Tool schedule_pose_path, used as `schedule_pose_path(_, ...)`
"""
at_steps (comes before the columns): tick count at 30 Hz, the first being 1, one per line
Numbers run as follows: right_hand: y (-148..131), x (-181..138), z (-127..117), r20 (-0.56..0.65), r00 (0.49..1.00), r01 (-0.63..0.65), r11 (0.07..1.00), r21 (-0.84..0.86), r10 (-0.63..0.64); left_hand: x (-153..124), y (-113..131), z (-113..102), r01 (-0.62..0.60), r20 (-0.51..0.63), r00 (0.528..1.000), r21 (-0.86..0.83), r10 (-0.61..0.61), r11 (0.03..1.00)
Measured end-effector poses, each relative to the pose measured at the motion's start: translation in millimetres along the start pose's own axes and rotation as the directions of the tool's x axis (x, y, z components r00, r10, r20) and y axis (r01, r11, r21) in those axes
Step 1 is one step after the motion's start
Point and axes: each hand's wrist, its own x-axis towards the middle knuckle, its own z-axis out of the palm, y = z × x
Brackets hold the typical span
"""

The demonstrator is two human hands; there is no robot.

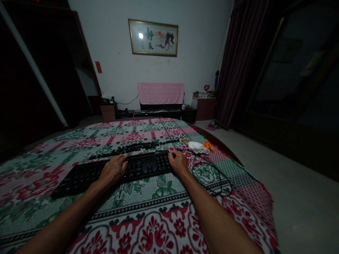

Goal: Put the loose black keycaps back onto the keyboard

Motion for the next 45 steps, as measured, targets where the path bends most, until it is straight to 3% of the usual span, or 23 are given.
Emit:
schedule_pose_path(11, -0.5, -0.2, -1.0, -0.015, 1.000, 0.003, 1.000, -0.004, -0.003, -0.1, 3.0, -4.4, 0.024, 0.006, 1.000, 0.025, -0.024, 0.999)
schedule_pose_path(27, 2.0, 0.8, 0.9, -0.003, 1.000, 0.022, 1.000, 0.013, -0.022, 16.4, 3.0, 1.4, -0.087, 0.066, 0.994, -0.054, 0.090, 0.995)
schedule_pose_path(45, -0.9, -1.0, -2.7, 0.000, 1.000, -0.011, 1.000, -0.014, 0.011, 14.6, 7.0, 4.8, -0.095, 0.063, 0.993, -0.051, 0.098, 0.994)
